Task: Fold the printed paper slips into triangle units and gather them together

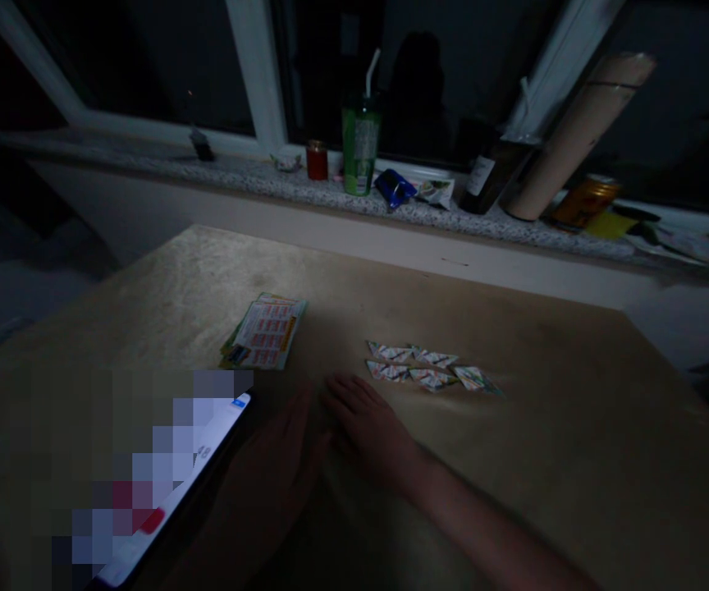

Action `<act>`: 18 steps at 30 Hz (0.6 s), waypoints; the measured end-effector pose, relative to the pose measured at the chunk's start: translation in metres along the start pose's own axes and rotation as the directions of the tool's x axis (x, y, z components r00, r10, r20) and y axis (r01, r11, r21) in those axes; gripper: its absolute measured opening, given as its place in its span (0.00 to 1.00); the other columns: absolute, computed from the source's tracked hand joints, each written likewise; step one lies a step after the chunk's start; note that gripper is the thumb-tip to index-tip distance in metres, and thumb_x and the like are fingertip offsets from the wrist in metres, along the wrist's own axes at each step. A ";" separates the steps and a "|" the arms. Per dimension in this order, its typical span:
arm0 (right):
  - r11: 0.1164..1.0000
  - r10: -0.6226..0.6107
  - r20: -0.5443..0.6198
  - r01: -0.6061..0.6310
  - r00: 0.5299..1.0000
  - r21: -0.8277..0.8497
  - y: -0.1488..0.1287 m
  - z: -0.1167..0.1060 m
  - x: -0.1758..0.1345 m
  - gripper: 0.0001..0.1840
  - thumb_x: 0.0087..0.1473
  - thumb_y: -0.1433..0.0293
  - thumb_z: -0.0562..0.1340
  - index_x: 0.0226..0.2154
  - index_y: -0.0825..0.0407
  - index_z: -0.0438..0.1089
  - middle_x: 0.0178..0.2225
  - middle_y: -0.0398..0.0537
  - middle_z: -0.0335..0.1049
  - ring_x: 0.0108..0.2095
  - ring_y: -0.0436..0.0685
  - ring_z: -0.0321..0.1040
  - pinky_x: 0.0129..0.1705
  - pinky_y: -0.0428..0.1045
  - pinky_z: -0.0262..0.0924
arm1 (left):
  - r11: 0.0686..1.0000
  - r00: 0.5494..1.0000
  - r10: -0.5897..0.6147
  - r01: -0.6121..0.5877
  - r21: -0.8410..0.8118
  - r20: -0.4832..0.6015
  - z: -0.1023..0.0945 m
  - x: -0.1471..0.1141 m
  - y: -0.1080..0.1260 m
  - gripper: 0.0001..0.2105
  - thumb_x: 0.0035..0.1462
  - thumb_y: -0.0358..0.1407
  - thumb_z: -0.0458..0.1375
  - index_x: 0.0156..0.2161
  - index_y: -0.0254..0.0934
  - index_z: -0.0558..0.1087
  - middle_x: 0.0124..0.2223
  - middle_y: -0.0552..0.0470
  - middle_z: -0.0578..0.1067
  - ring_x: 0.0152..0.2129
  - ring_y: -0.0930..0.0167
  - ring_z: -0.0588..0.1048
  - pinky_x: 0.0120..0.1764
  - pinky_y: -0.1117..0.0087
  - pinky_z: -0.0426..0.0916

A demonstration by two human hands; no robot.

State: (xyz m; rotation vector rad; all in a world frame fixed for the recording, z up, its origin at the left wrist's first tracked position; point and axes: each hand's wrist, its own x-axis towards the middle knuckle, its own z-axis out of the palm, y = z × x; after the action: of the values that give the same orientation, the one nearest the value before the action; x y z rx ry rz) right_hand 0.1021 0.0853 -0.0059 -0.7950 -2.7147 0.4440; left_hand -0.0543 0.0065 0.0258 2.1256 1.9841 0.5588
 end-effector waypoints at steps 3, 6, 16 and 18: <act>0.998 -0.045 -0.024 0.046 0.999 0.038 0.001 0.001 0.010 0.27 0.56 0.74 0.55 0.58 0.54 0.56 0.61 0.55 0.54 0.62 0.58 0.47 0.62 0.60 0.47 | 0.994 0.998 -0.047 0.042 -0.103 -0.047 -0.003 -0.002 0.000 0.22 0.63 0.40 0.49 0.58 0.28 0.59 0.56 0.35 0.66 0.51 0.58 0.68 0.48 0.57 0.67; 0.993 -0.078 -0.060 0.083 0.995 0.080 0.004 0.004 0.023 0.22 0.57 0.73 0.55 0.55 0.54 0.61 0.58 0.56 0.60 0.59 0.59 0.54 0.59 0.59 0.52 | 0.989 0.995 -0.064 0.054 -0.135 -0.071 -0.012 -0.003 -0.001 0.17 0.62 0.38 0.54 0.53 0.34 0.65 0.52 0.42 0.69 0.45 0.62 0.71 0.44 0.58 0.69; 0.982 -0.160 -0.233 0.180 0.959 0.066 0.004 0.010 0.078 0.17 0.58 0.71 0.56 0.50 0.53 0.65 0.54 0.55 0.64 0.55 0.59 0.59 0.54 0.56 0.58 | 0.983 0.990 -0.079 0.059 -0.175 -0.115 -0.028 -0.001 -0.006 0.15 0.61 0.37 0.55 0.51 0.35 0.66 0.50 0.45 0.69 0.42 0.65 0.72 0.42 0.58 0.70; 0.981 -0.182 -0.228 0.193 0.956 0.024 0.006 0.012 0.088 0.19 0.57 0.72 0.55 0.52 0.54 0.63 0.56 0.58 0.62 0.58 0.60 0.55 0.56 0.58 0.56 | 0.983 0.989 -0.083 0.061 -0.176 -0.125 -0.026 0.001 -0.006 0.15 0.61 0.37 0.55 0.51 0.35 0.66 0.51 0.45 0.69 0.42 0.64 0.72 0.42 0.58 0.69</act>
State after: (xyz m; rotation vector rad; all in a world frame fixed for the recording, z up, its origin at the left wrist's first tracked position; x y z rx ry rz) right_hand 0.0291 0.1369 -0.0032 -0.5326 -2.5276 0.3496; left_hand -0.0701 0.0051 0.0479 1.9525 1.9900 0.8451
